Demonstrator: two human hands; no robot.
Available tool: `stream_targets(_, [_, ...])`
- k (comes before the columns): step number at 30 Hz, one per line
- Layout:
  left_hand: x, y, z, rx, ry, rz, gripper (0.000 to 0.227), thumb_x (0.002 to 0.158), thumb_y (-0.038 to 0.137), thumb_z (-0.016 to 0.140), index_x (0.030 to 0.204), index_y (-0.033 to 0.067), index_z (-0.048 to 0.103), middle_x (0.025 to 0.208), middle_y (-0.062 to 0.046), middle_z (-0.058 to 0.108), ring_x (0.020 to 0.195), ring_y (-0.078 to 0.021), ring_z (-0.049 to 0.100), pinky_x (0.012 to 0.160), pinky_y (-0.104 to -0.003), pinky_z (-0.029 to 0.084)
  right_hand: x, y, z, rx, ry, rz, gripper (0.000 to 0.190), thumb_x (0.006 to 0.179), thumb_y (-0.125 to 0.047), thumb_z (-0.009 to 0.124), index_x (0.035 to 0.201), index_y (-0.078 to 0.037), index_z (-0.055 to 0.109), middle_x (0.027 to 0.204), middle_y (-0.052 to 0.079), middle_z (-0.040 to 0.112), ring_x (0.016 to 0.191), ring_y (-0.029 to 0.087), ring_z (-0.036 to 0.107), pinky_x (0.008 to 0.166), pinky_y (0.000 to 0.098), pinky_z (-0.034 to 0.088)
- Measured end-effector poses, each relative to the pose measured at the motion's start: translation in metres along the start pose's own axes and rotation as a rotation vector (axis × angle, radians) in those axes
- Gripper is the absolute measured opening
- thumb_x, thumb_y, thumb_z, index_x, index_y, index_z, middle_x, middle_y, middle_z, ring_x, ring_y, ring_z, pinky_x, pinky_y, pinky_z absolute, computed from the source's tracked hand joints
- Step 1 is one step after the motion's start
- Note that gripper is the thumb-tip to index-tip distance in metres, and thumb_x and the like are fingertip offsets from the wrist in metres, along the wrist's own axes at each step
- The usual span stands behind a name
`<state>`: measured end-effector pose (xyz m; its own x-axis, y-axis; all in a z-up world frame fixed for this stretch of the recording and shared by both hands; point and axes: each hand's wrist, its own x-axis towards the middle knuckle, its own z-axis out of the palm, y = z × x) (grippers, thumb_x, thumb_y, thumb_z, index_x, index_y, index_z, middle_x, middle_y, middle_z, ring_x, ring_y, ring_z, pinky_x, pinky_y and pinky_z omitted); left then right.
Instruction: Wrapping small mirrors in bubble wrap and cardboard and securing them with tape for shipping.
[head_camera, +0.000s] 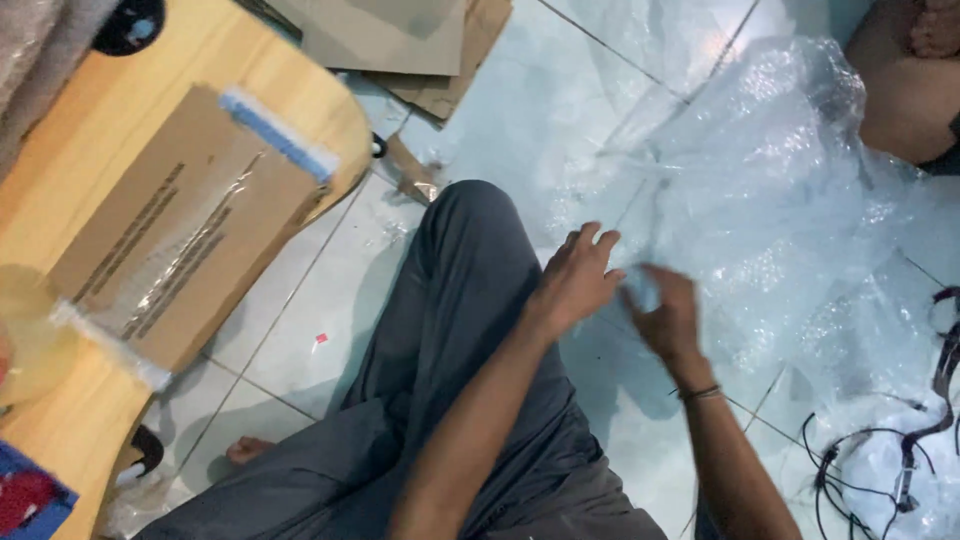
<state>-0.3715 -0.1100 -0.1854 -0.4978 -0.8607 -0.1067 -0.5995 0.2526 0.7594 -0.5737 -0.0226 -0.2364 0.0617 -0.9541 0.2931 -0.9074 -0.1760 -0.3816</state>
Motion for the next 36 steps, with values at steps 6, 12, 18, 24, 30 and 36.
stream_targets(6, [0.013,-0.019,0.059,0.617,-0.374,-0.294,0.076,0.093,0.03,0.069,0.158,0.0103,0.035,0.16,-0.031,0.032,0.15,-0.0454,0.031,0.11,-0.07,0.029,-0.027,-0.05,0.02,-0.052,-0.363,0.271,0.043,0.088,-0.031,0.08,0.128,-0.018,0.069,0.144,0.009,0.057,0.133,0.034,0.056,0.116,0.0545,0.038])
stream_targets(12, [0.006,-0.021,0.05,0.389,-0.166,-0.242,0.064,0.091,0.023,0.071,0.148,0.0056,0.046,0.144,-0.029,0.046,0.135,-0.04,0.046,0.104,-0.059,0.037,-0.018,-0.039,0.021,-0.095,-0.296,0.206,0.013,0.102,-0.024,0.068,0.109,-0.016,0.075,0.121,0.004,0.068,0.123,0.028,0.064,0.105,0.0437,0.049])
stream_targets(18, [-0.017,0.003,0.007,-0.221,0.374,0.03,0.058,0.098,0.049,0.06,0.13,0.0007,0.065,0.136,-0.029,0.056,0.126,-0.0463,0.058,0.106,-0.057,0.044,-0.01,-0.019,0.009,0.119,0.115,0.426,0.009,0.113,-0.009,0.059,0.122,-0.011,0.058,0.089,0.01,0.069,0.086,0.039,0.071,0.072,0.0462,0.052])
stream_targets(24, [-0.024,0.0,-0.016,-0.662,0.637,-0.003,0.055,0.108,0.038,0.056,0.149,0.0041,0.044,0.142,-0.026,0.048,0.135,-0.0474,0.05,0.107,-0.056,0.047,0.061,-0.091,-0.082,0.367,0.451,0.366,0.01,0.122,-0.011,0.047,0.119,-0.002,0.05,0.092,0.017,0.057,0.089,0.031,0.065,0.085,0.0396,0.049])
stream_targets(30, [-0.025,-0.005,-0.011,-0.649,0.526,-0.013,0.055,0.104,0.027,0.054,0.15,0.0026,0.038,0.147,-0.018,0.048,0.133,-0.0324,0.051,0.11,-0.045,0.045,0.074,-0.087,-0.174,0.64,0.314,0.29,0.025,0.125,-0.038,0.037,0.123,-0.012,0.037,0.095,0.004,0.052,0.082,0.016,0.061,0.082,0.0335,0.061])
stream_targets(36, [-0.03,-0.014,-0.004,-0.961,0.519,0.07,0.087,0.098,0.065,0.048,0.157,0.0039,0.031,0.155,-0.02,0.04,0.142,-0.0318,0.043,0.113,-0.044,0.038,0.062,-0.102,-0.208,1.574,0.202,0.393,0.018,0.104,-0.025,0.055,0.1,-0.012,0.066,0.089,0.003,0.065,0.07,0.012,0.053,0.065,0.0242,0.042])
